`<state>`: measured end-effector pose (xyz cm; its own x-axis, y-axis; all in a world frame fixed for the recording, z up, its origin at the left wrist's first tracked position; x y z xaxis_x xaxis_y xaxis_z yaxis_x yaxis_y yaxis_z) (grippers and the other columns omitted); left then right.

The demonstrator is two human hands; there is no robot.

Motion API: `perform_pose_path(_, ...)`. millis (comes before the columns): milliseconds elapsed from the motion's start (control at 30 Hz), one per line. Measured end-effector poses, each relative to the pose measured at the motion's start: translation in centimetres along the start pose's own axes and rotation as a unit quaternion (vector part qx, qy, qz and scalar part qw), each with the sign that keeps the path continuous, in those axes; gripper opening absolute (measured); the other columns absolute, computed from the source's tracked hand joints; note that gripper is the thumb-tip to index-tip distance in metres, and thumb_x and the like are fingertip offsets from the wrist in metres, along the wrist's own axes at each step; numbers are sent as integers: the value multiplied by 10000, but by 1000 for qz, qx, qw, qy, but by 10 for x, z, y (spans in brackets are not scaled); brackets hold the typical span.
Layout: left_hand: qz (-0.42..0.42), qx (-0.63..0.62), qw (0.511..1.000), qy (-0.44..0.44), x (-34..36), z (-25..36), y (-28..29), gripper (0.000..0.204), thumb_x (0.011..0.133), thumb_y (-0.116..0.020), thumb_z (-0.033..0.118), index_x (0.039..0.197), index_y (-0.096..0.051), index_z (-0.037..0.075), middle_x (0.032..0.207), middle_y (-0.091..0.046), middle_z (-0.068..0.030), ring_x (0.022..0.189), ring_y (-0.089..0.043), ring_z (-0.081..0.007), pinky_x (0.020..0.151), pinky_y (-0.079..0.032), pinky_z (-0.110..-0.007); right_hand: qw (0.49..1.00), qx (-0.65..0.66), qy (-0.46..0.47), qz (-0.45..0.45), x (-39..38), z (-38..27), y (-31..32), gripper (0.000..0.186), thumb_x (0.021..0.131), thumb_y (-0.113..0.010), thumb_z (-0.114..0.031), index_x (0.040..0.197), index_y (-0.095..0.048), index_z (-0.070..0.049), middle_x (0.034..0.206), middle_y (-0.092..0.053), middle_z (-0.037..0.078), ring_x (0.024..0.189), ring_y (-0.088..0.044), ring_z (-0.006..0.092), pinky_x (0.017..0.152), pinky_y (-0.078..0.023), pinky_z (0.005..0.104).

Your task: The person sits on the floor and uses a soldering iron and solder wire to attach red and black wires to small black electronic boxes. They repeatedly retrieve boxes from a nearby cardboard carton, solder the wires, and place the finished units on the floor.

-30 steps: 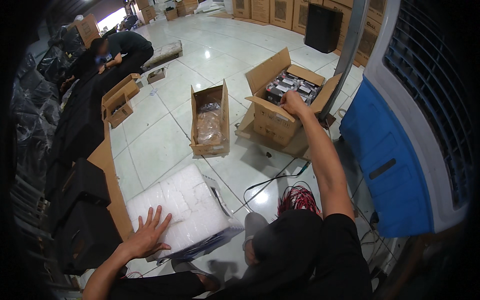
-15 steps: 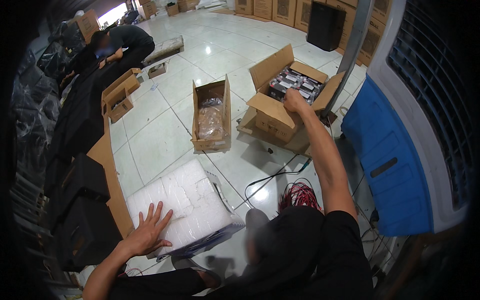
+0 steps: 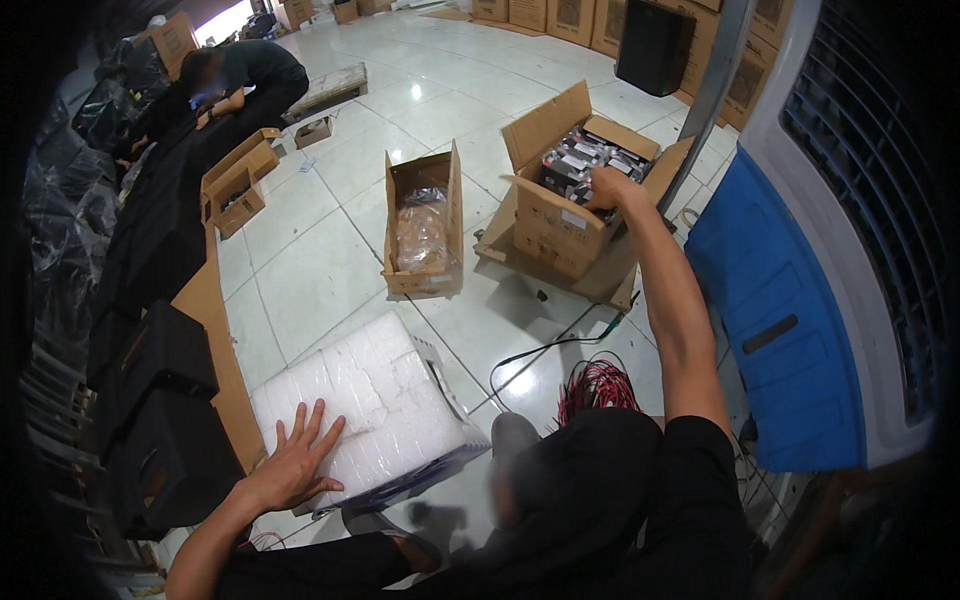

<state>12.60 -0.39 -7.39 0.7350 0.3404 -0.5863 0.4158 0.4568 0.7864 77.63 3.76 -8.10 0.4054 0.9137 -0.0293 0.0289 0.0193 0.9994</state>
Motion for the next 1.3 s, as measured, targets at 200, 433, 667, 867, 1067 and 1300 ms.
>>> perform_pose_path(200, 17, -6, 1000, -7, -1, 2, 2, 951, 870, -634, 543, 1578, -151, 130, 1599, -9, -316, 1449, -19, -571, 1092, -146, -746, 998, 19, -13, -50, 3, 5, -6, 611, 612, -876, -438, 896, -699, 72, 968, -699, 265, 925, -684, 367, 799, -541, 419)
perform_pose_path(433, 6, 7, 1000, 0, -1, 0, 1, 971, 864, -617, 573, 1580, -127, 137, 1600, 20, -312, 1455, -1, -559, 1110, -151, -721, 999, 29, 23, -22, 3, 2, -8, 664, 632, -846, -441, 1028, -691, 70, 1016, -693, 247, 991, -663, 376, 848, -527, 426)
perform_pose_path(667, 22, -9, 1000, -8, -1, 0, 1, 955, 864, -620, 565, 1580, -145, 149, 1602, -13, -309, 1452, -26, -565, 1092, -147, -747, 998, 49, 43, -1, -13, -9, 0, 693, 714, -796, -339, 1298, -596, -24, 1217, -625, 245, 1141, -596, 372, 967, -483, 408)
perform_pose_path(867, 18, -6, 1000, -5, 0, 1, 2, 953, 864, -627, 555, 1580, -147, 148, 1602, -14, -308, 1453, -27, -561, 1090, -154, -747, 969, -142, 193, -60, -12, -67, -1, 631, 735, -619, -32, 1333, -622, -234, 1280, -628, 193, 1153, -596, 369, 955, -493, 412)
perform_pose_path(1067, 17, -9, 1000, -5, -1, 1, 2, 948, 868, -634, 537, 1579, -146, 145, 1604, -9, -303, 1455, -22, -559, 1089, -156, -748, 975, -62, 174, -120, 2, -77, 13, 406, 716, -636, -40, 1097, -748, -125, 985, -720, 198, 926, -684, 346, 795, -542, 423)
perform_pose_path(1300, 13, -13, 1000, -11, -1, 2, 3, 943, 873, -629, 529, 1578, -143, 133, 1600, -6, -311, 1450, -21, -569, 1082, -154, -756, 988, 12, 154, -5, 12, -73, 17, 239, 719, -664, -50, 940, -749, -17, 860, -704, 224, 794, -678, 379, 715, -529, 442)
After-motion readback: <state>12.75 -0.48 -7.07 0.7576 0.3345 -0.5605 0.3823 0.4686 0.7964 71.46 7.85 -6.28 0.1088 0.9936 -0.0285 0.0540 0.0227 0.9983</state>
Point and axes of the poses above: each hand's wrist, its own x-axis towards the middle knuckle, its own y-axis out of the back of the hand, z = x × y, the point moved 9 cm from there along x, towards the middle knuckle
